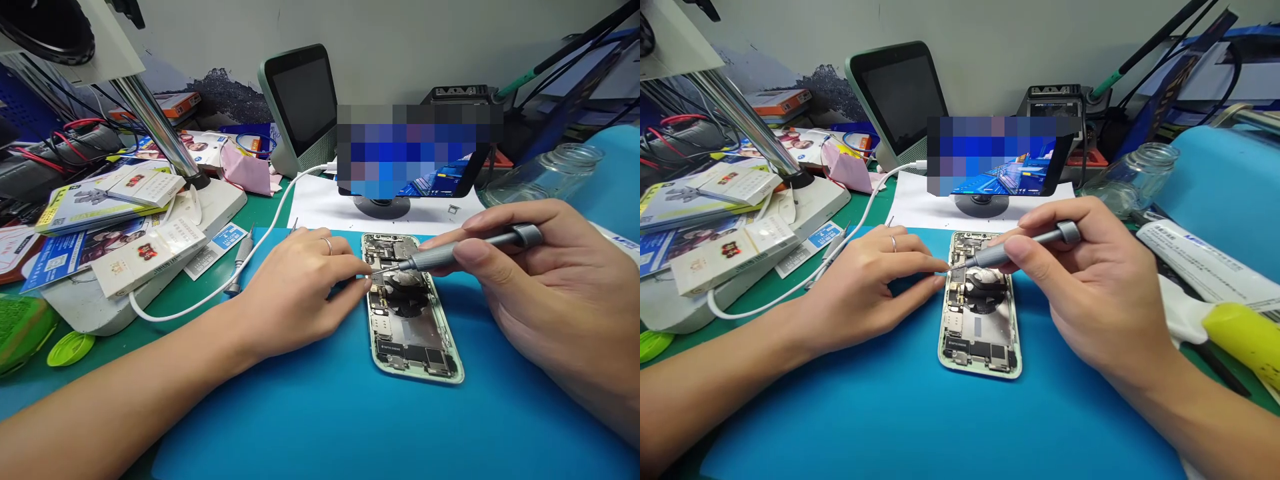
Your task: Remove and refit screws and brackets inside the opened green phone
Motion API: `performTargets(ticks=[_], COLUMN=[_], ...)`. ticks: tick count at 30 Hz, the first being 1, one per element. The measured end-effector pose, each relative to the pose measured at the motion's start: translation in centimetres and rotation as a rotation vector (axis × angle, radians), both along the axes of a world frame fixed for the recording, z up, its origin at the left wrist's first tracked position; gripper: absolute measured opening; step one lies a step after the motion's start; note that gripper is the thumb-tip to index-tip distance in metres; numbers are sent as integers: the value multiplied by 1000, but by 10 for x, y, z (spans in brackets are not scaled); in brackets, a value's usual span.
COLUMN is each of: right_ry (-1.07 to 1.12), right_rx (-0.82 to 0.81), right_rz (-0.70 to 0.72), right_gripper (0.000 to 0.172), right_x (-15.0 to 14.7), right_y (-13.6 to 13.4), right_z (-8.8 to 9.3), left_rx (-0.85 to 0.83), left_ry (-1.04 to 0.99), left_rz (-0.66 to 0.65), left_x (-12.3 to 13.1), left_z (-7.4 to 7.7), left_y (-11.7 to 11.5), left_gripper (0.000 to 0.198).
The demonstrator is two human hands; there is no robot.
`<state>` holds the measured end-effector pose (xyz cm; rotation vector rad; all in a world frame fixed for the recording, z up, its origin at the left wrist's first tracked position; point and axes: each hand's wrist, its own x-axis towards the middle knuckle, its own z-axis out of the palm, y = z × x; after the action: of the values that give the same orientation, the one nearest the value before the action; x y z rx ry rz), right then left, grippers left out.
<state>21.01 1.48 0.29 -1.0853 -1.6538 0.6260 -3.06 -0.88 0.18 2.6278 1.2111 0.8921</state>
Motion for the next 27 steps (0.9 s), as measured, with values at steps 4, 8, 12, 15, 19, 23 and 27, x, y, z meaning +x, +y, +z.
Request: performTargets(ticks=[4, 8, 12, 15, 19, 23, 27], right_ry=[-7, -32, -42, -54, -61, -69, -84], right_rx=[21, 39, 55, 67, 64, 55, 67], right_rz=[5, 5, 10, 12, 12, -1, -43], right_gripper=[26, 24, 21, 19, 20, 21, 21], right_x=[0, 1, 0, -1, -1, -3, -3], right_y=[0, 0, -1, -3, -5, -7, -7], right_z=[1, 0, 0, 1, 1, 1, 2], left_rx=[-11, 11, 7, -9, -14, -25, -33], left_ry=[-29, -39, -38, -45, -40, -22, -17], left_rz=[31, 27, 35, 38, 36, 38, 39], left_x=[0, 1, 3, 3, 3, 2, 2], left_z=[1, 0, -1, -1, 0, 0, -1], left_y=[-3, -4, -1, -1, -2, -3, -2], left_gripper=[19, 21, 21, 19, 19, 20, 21])
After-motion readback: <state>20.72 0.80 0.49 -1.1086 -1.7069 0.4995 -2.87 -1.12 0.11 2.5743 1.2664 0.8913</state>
